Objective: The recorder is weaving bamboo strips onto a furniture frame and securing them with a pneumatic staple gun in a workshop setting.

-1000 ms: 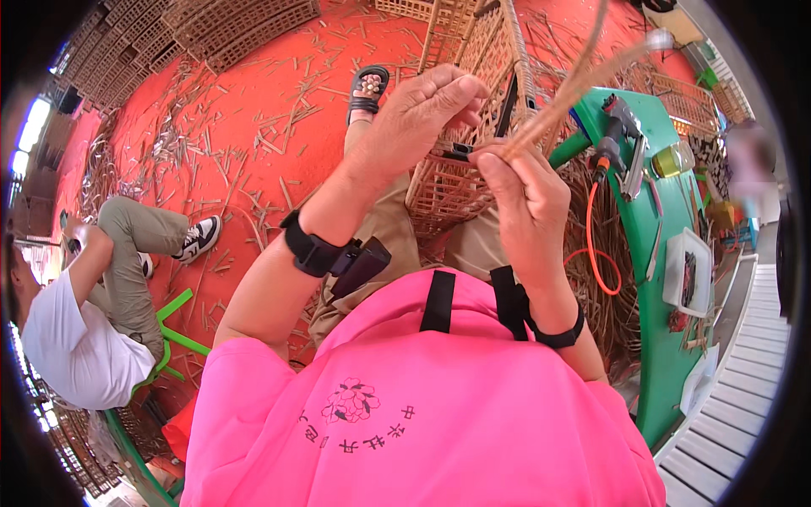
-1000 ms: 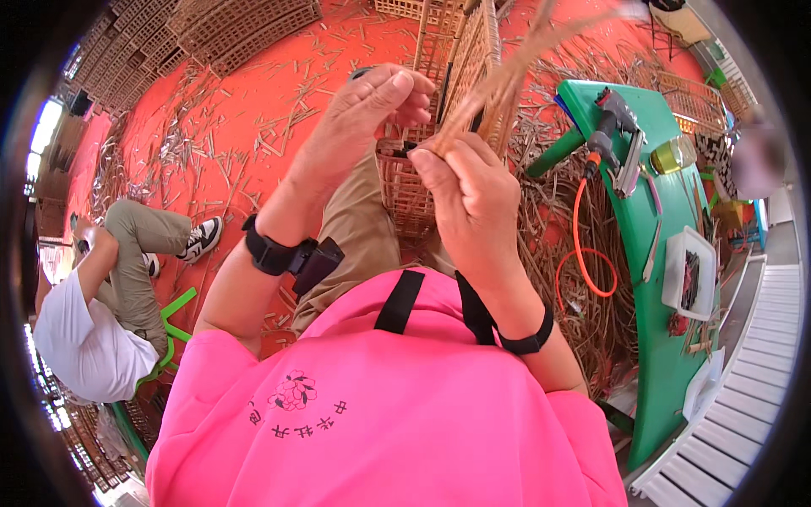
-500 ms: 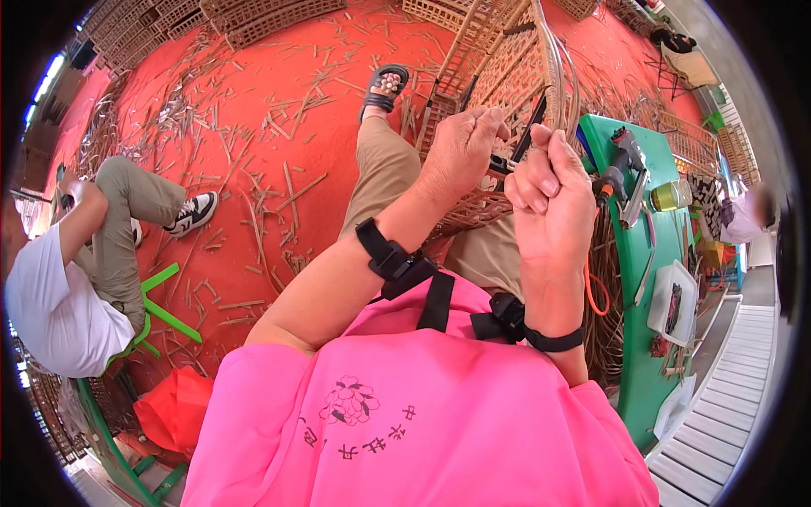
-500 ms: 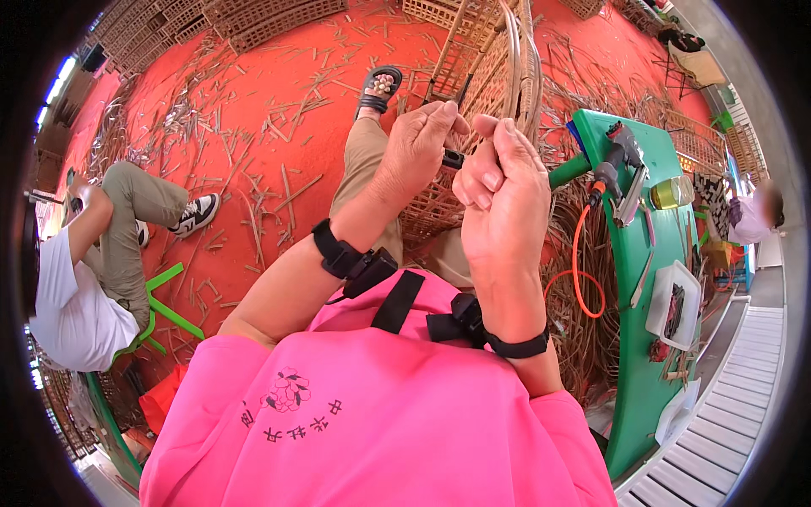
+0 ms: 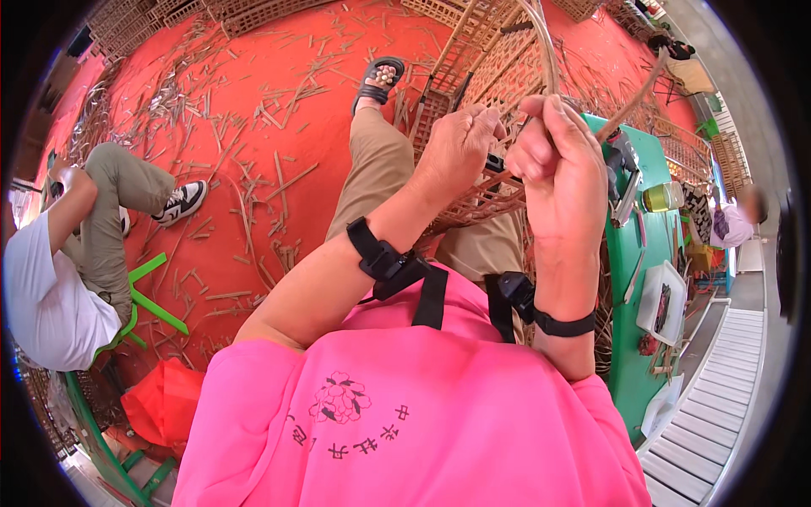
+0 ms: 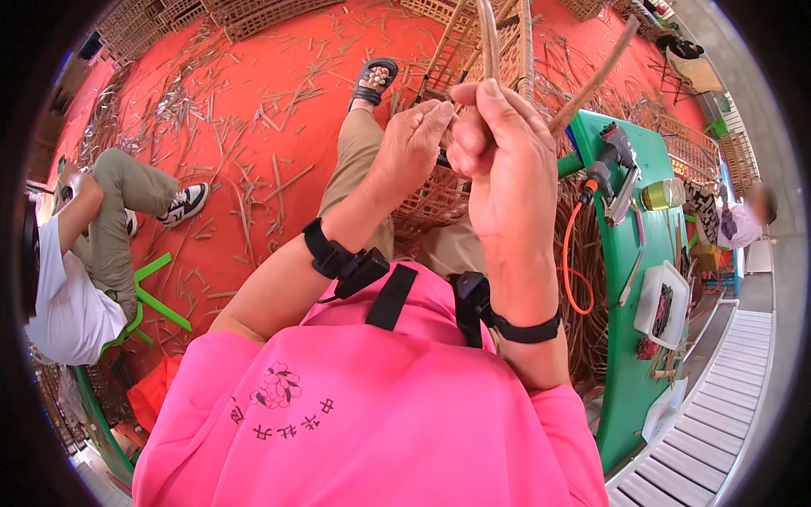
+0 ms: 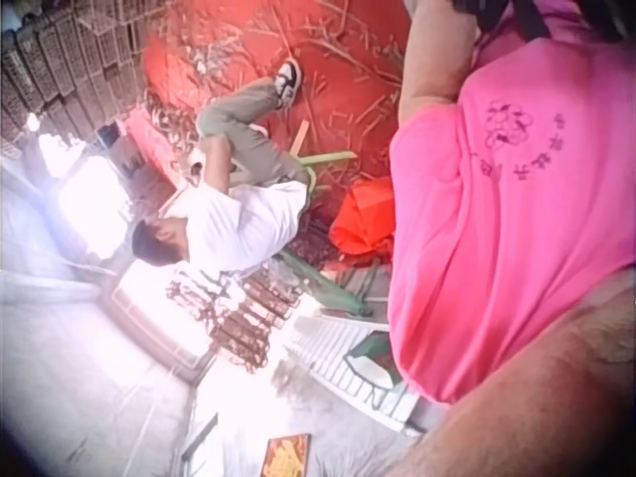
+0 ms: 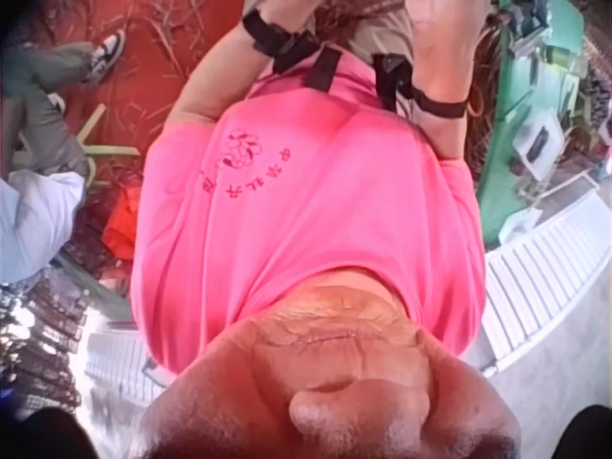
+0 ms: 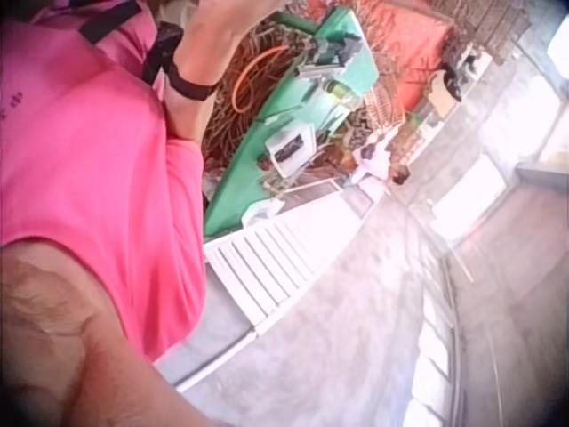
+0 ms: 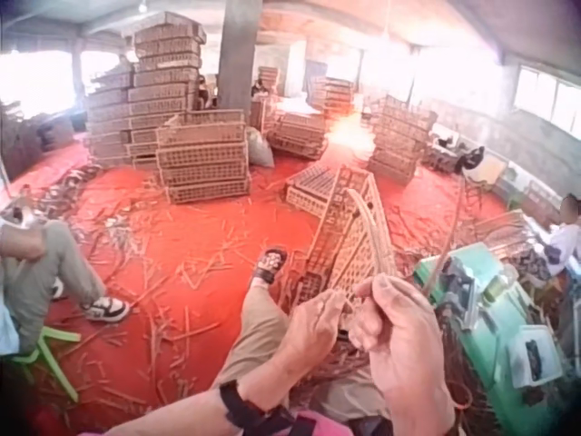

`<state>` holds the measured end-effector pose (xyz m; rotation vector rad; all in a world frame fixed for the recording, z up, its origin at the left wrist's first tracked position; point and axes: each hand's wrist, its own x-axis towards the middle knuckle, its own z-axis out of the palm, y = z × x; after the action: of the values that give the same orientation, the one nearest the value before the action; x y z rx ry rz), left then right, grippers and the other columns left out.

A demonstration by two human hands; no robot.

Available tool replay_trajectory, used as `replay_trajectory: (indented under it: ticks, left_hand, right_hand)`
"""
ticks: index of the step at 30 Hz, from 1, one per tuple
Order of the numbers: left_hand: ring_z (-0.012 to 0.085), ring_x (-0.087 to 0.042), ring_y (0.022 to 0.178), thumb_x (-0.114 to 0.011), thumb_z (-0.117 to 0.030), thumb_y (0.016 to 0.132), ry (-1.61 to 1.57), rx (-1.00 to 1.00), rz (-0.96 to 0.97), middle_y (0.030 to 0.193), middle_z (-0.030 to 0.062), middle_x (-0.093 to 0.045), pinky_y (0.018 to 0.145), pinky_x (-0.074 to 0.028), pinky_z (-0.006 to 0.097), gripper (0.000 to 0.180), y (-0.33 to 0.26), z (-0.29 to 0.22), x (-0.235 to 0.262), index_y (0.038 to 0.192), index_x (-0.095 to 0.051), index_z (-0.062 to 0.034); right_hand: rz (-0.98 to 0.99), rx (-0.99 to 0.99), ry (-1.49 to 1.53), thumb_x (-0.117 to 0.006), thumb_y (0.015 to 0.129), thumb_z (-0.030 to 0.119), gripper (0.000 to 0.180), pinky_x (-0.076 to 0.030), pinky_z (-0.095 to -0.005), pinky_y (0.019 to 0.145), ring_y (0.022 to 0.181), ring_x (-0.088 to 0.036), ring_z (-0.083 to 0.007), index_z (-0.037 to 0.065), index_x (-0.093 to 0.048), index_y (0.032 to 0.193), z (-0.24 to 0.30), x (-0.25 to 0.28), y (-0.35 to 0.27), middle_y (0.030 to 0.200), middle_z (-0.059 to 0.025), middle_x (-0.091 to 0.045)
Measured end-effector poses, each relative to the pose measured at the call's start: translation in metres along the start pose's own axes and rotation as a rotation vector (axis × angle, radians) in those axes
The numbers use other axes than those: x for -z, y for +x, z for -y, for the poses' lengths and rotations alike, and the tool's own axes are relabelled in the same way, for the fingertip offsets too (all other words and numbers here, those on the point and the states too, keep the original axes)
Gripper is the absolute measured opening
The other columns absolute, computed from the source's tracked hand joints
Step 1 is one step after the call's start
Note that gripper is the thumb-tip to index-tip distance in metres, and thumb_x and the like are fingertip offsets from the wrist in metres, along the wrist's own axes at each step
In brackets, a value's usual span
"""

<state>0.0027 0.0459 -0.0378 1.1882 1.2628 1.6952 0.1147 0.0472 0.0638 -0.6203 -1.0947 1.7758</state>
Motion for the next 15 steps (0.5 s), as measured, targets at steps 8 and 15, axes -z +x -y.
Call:
replay_trajectory:
  ticks: [8,15]
  left_hand:
    - [0.0281,-0.057,0.066,-0.044,-0.028,0.099,-0.001,-0.022,-0.032,0.069,0.0192,-0.059,0.067,-0.047,0.038,0.038,0.000,-0.001,0.000,0.084,-0.061,0.0035]
    - [0.0109,-0.049,0.066,-0.045,-0.025,0.102,0.045,-0.022,-0.007,0.070,0.0020,-0.053,0.062,-0.041,0.027,0.035,0.002,-0.003,0.003,0.080,-0.056,0.0007]
  right_hand:
    - [0.057,0.036,-0.156,-0.054,0.098,0.022,0.029,-0.045,-0.0253,0.050,0.052,-0.055,-0.0133,-0.006,-0.062,0.097,-0.003,0.012,0.028,0.065,-0.0049,-0.059]
    - [0.096,-0.065,-0.112,-0.054,0.098,0.021,0.028,-0.042,-0.0252,0.048,0.051,-0.052,-0.0122,-0.006,-0.063,0.097,0.000,0.021,0.042,0.063,-0.0038,-0.056]
